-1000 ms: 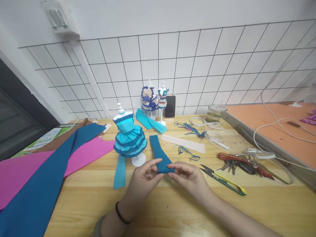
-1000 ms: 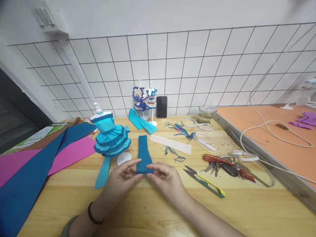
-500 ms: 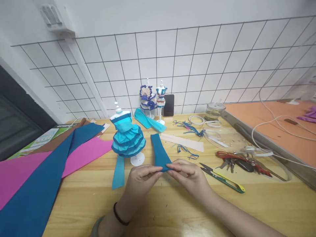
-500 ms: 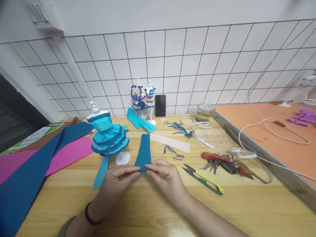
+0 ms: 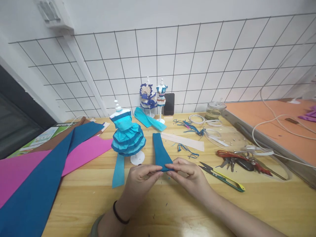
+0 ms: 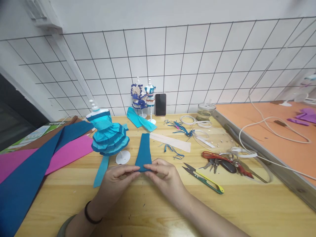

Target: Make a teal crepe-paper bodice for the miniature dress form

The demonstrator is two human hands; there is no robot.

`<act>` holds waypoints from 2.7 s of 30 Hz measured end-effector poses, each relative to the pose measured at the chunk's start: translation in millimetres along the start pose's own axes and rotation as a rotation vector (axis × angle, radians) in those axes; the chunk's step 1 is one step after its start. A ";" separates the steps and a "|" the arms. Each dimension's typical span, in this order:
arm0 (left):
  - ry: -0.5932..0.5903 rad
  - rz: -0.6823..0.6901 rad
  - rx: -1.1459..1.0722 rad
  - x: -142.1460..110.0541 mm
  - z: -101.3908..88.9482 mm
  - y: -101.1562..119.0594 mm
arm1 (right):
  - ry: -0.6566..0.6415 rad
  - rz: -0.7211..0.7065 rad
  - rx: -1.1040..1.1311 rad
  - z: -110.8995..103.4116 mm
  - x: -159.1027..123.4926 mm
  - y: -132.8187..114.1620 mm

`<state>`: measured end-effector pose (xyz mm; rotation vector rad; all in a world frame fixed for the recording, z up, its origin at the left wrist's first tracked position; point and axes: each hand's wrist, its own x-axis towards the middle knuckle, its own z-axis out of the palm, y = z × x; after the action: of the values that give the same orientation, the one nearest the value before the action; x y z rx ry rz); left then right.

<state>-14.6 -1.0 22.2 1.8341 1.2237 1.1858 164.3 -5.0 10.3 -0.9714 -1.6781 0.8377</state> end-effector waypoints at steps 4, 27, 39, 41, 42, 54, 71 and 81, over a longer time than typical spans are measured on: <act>0.010 -0.011 0.000 0.5 0.0 -0.3 | 0.016 0.041 0.029 0.2 0.5 -1.0; -0.009 0.027 0.085 2.4 0.1 -3.4 | 0.040 0.070 -0.022 -1.4 3.7 -1.4; -0.118 -0.148 -0.093 -2.6 9.4 -12.5 | 0.021 0.058 -0.027 1.7 2.2 0.7; -0.116 -0.136 -0.114 -3.0 9.6 -12.9 | 0.031 0.059 -0.034 2.4 1.4 1.6; -0.112 -0.132 -0.125 -3.3 9.5 -12.7 | 0.041 0.066 -0.036 2.6 1.1 2.1; -0.100 -0.324 -0.332 -2.8 11.8 -15.7 | 0.080 0.344 0.239 3.7 0.7 2.8; -0.051 -0.495 -0.550 2.6 9.9 -12.6 | 0.151 0.532 0.484 2.3 7.6 4.2; -0.047 -0.516 -0.536 4.6 12.5 -10.6 | 0.169 0.589 0.470 3.6 7.6 4.0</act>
<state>-6.2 7.0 9.7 1.0650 1.1195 1.0334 160.2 3.2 8.9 -1.1702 -0.9797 1.4149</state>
